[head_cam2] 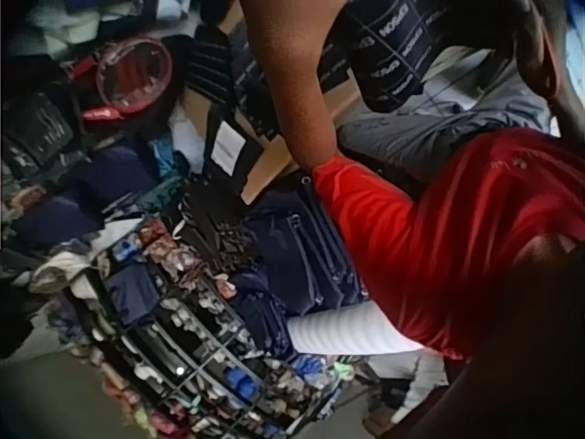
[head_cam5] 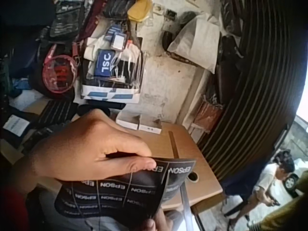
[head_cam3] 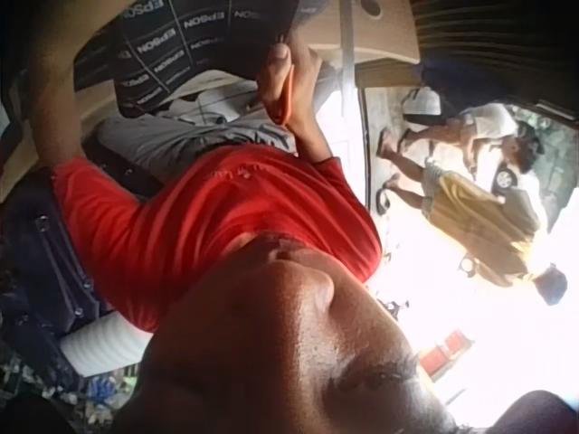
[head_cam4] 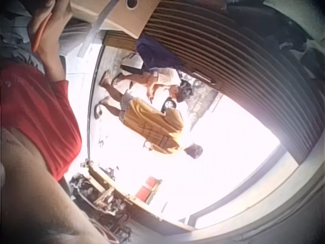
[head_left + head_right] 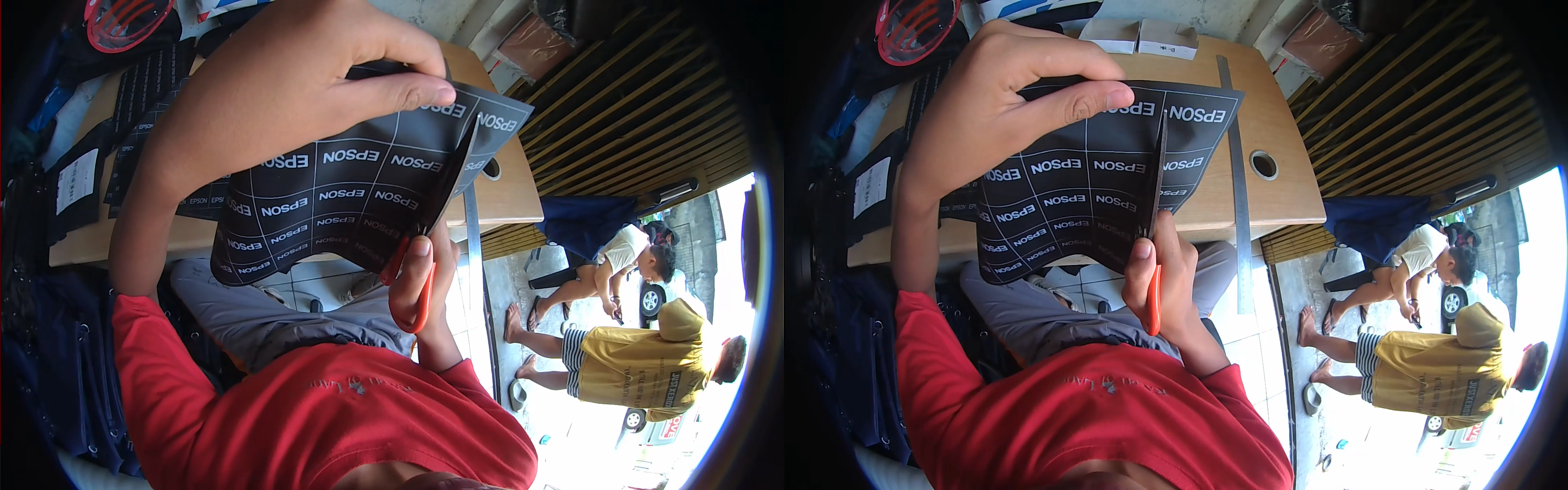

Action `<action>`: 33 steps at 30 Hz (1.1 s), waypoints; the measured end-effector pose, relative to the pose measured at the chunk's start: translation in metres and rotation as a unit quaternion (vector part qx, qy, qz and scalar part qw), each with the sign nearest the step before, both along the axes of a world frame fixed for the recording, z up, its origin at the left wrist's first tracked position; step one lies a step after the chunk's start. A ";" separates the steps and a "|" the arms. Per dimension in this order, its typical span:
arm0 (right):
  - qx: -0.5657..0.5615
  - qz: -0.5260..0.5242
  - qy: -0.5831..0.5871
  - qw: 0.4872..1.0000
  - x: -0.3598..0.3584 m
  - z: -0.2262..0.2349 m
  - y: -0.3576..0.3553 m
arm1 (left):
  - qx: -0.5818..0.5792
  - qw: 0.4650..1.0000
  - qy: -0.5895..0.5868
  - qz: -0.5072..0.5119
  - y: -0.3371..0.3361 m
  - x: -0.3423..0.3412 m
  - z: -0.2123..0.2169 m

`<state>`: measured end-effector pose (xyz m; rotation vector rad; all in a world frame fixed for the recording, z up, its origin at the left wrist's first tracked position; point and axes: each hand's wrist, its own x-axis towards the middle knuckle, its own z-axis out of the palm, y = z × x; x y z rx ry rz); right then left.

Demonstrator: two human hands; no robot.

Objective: The person cuts a printed sheet into strips using scissors, then cuts the strips into individual labels with the scissors.

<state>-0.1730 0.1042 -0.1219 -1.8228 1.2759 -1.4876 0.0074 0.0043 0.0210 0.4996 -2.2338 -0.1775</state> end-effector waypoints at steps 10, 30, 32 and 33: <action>0.005 -0.001 0.001 1.000 -0.003 -0.001 0.000 | 0.013 1.000 -0.008 -0.001 -0.002 -0.001 0.002; -0.010 0.007 -0.001 1.000 -0.004 -0.004 0.001 | 0.023 1.000 -0.009 0.009 0.000 -0.001 0.002; -0.008 0.004 0.000 1.000 -0.004 -0.004 0.001 | 0.030 0.999 -0.011 0.011 0.001 -0.001 0.003; -0.008 0.003 0.000 1.000 -0.004 -0.003 0.000 | 0.030 0.999 -0.011 0.010 0.000 -0.001 0.003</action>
